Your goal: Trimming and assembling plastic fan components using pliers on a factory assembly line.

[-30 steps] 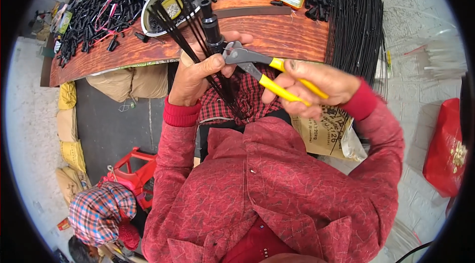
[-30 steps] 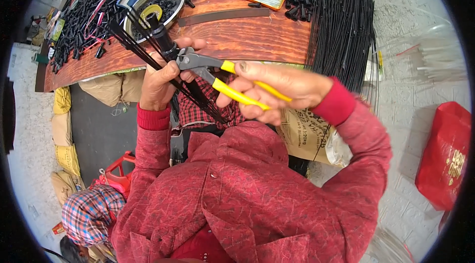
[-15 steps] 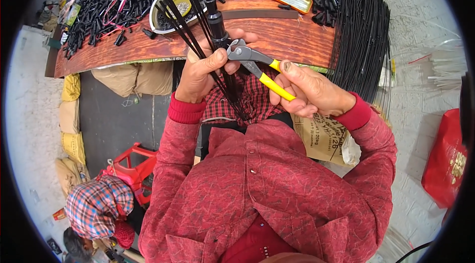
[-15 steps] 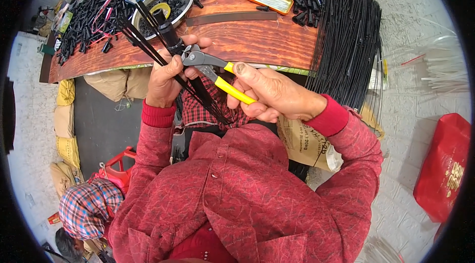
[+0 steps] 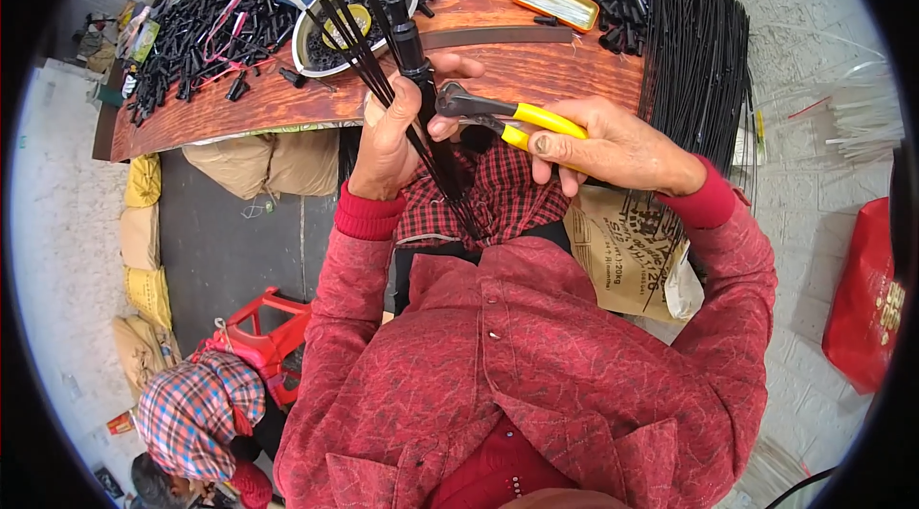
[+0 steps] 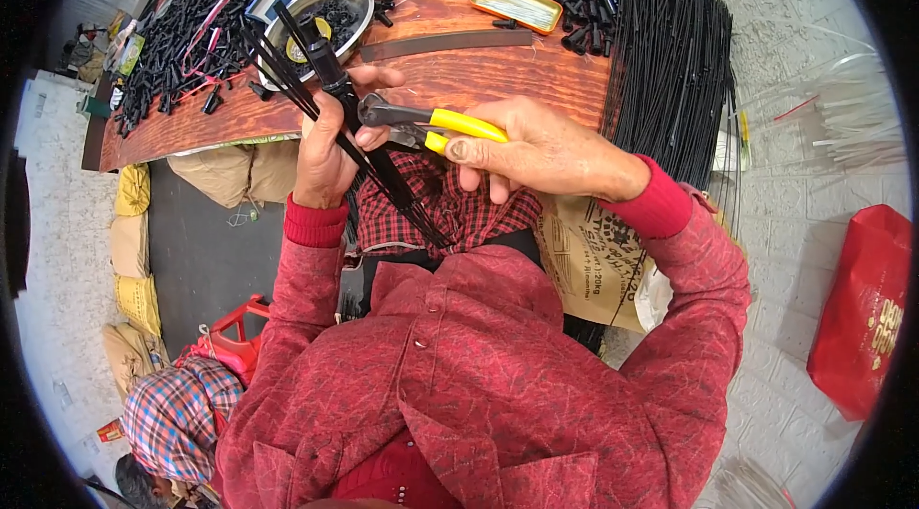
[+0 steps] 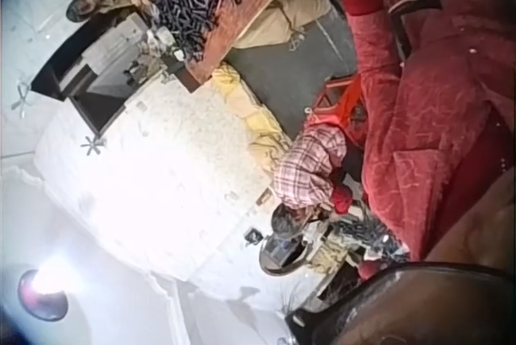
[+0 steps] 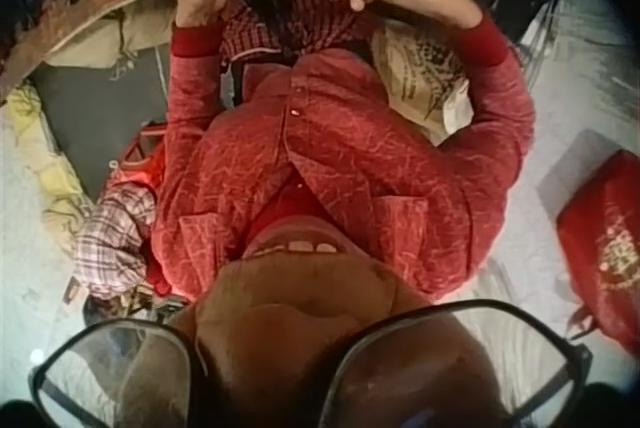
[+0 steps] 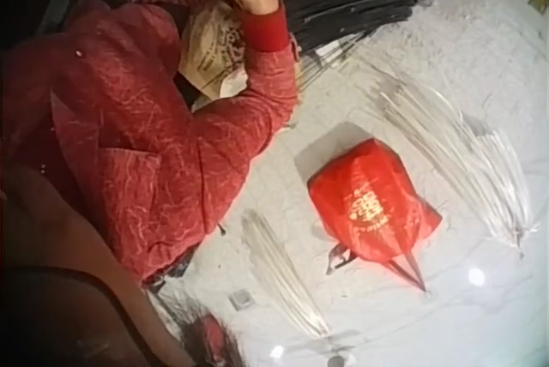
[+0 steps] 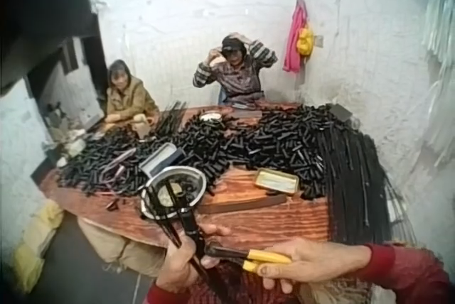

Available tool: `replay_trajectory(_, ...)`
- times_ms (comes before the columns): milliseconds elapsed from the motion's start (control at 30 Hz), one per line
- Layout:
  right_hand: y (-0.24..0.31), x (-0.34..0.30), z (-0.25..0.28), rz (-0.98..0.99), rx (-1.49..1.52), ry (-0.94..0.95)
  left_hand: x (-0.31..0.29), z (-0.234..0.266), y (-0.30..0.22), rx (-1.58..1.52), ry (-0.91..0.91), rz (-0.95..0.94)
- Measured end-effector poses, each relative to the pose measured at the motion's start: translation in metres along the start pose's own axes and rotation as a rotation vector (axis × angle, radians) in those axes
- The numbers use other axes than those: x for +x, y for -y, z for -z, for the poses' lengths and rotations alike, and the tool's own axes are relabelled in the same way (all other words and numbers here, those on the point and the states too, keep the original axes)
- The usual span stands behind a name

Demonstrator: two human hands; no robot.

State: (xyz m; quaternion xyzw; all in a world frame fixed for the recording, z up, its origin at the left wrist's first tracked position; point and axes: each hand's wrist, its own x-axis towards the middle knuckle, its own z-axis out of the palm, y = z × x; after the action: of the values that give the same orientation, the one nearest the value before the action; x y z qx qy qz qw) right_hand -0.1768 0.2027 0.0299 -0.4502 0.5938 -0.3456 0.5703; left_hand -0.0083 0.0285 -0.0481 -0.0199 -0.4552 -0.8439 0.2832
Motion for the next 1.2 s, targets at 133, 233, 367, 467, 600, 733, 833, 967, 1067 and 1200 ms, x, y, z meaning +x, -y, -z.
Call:
replay_trajectory(133, 0.011, -0.005, 0.003, -0.003, 0.043, 0.023, 0.001, 0.002, -0.005, -0.030, 0.049, 0.024)
replay_trajectory(233, 0.016, -0.009, 0.005, -0.006, 0.021, 0.028, 0.002, 0.007, -0.002, -0.058, 0.114, 0.053)
replay_trajectory(367, 0.023, -0.009, 0.006, -0.024, 0.011, 0.008, 0.001, 0.008, 0.004, -0.020, 0.100, 0.068)
replay_trajectory(467, 0.026, 0.000, 0.014, -0.055, -0.066, 0.001, 0.008, 0.014, 0.006, 0.022, 0.084, 0.059)
replay_trajectory(600, 0.033, 0.001, 0.023, -0.028, -0.127, -0.022, 0.018, 0.012, 0.003, -0.034, 0.084, 0.054)
replay_trajectory(733, 0.040, -0.008, 0.023, 0.019, -0.106, -0.011, 0.018, -0.014, -0.001, 0.105, -0.164, -0.003)
replay_trajectory(833, 0.018, 0.009, 0.007, 0.106, -0.010, 0.043, 0.004, 0.038, 0.014, 0.118, -0.276, 0.037)
replay_trajectory(967, 0.006, -0.003, -0.018, 0.231, 0.122, 0.160, 0.007, 0.032, 0.008, -0.030, -0.294, 0.028)
replay_trajectory(1067, 0.011, -0.003, -0.037, 0.353, 0.254, 0.228, 0.008, 0.031, 0.014, -0.040, -0.238, 0.034)
replay_trajectory(1200, -0.011, 0.003, -0.050, 0.471, 0.501, 0.241, 0.009, 0.024, 0.012, -0.010, -0.228, -0.058)
